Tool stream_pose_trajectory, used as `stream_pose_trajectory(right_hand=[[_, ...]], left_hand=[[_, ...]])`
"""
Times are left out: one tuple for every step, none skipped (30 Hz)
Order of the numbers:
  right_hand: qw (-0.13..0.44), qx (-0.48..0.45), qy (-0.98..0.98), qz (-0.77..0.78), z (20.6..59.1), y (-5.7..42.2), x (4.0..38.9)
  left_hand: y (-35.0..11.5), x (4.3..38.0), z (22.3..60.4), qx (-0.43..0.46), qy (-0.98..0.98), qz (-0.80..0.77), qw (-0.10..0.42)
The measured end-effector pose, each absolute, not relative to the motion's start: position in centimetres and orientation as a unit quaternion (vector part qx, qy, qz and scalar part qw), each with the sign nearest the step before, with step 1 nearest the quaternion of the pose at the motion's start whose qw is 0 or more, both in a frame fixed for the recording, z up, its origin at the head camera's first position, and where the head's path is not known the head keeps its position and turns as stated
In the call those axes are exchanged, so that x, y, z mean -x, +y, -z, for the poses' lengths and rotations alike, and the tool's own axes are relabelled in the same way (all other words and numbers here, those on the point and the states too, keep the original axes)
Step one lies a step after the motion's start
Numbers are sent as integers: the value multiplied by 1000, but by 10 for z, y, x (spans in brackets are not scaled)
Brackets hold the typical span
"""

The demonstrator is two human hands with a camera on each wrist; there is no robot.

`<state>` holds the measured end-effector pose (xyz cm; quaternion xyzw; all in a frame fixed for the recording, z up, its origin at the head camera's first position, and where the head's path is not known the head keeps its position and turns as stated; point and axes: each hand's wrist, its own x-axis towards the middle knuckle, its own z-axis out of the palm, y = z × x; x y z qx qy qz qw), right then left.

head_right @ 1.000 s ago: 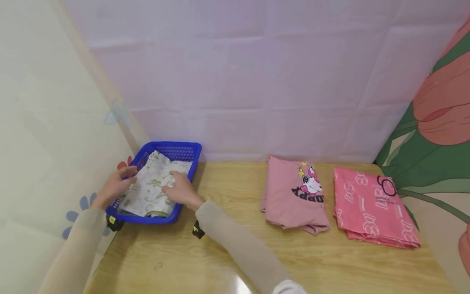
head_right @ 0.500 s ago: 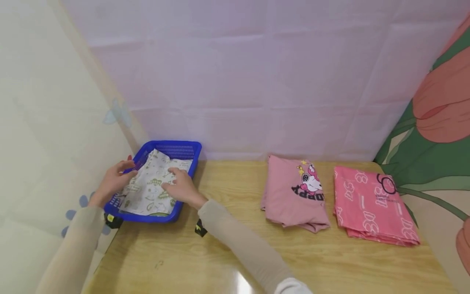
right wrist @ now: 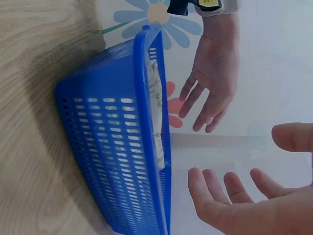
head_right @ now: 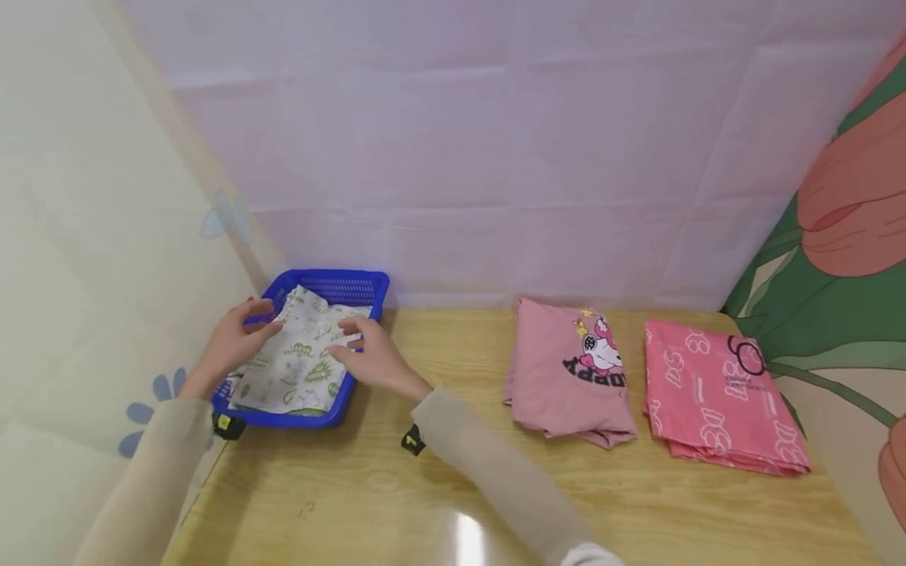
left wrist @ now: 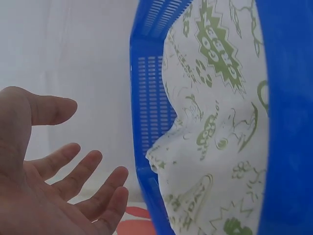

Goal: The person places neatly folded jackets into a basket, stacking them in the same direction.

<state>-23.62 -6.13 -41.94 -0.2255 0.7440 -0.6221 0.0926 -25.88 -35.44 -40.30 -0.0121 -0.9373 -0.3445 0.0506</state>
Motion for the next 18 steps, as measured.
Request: stream_pose_trajectory(right_hand=[[89,228,743,623,418,-57,236],[87,231,742,624,416,-52,235],[84,232,742,623,415,-48,235],[82,233,742,624,414,-42,235],[79,234,739,627,414,-37,236],[77,234,737,629,413,-32,236],[76,233,734,634,412,-27,236],[74,230,734,635,411,-22,237],[70,229,733,636,410,-17,237],[67,227,731,640,410,-12,238],[65,225,729,643,409,-7,239],[61,223,729,644,409,-2,240],[58,221,729,645,408,3,240],[55,218,730,646,408,7,240],[53,217,729,647,407,12,240],[53,215,730,646,407,18,240],[53,212,733,644,407,23,239],[52,211,736,641,407,28,239]], left_hand=[[-352,258,402,16,-938,341,53],[-350,258,400,21,-938,340,55],[-347,257,398,24,-938,341,56],[-345,256,398,29,-938,342,57],[-343,255,397,32,-938,342,57],[-341,254,396,35,-937,342,58],[-338,253,395,38,-937,343,59],[-336,252,394,42,-936,344,62],[-333,251,393,47,-936,344,65],[-331,250,392,52,-935,345,70],[-328,249,391,56,-934,345,76],[-324,248,390,59,-933,346,82],[-321,248,389,63,-931,350,86],[-318,247,389,68,-929,352,91],[-315,247,389,70,-929,352,94],[-312,247,390,73,-927,354,96],[-309,247,390,76,-927,354,97],[-306,247,391,78,-926,355,98]])
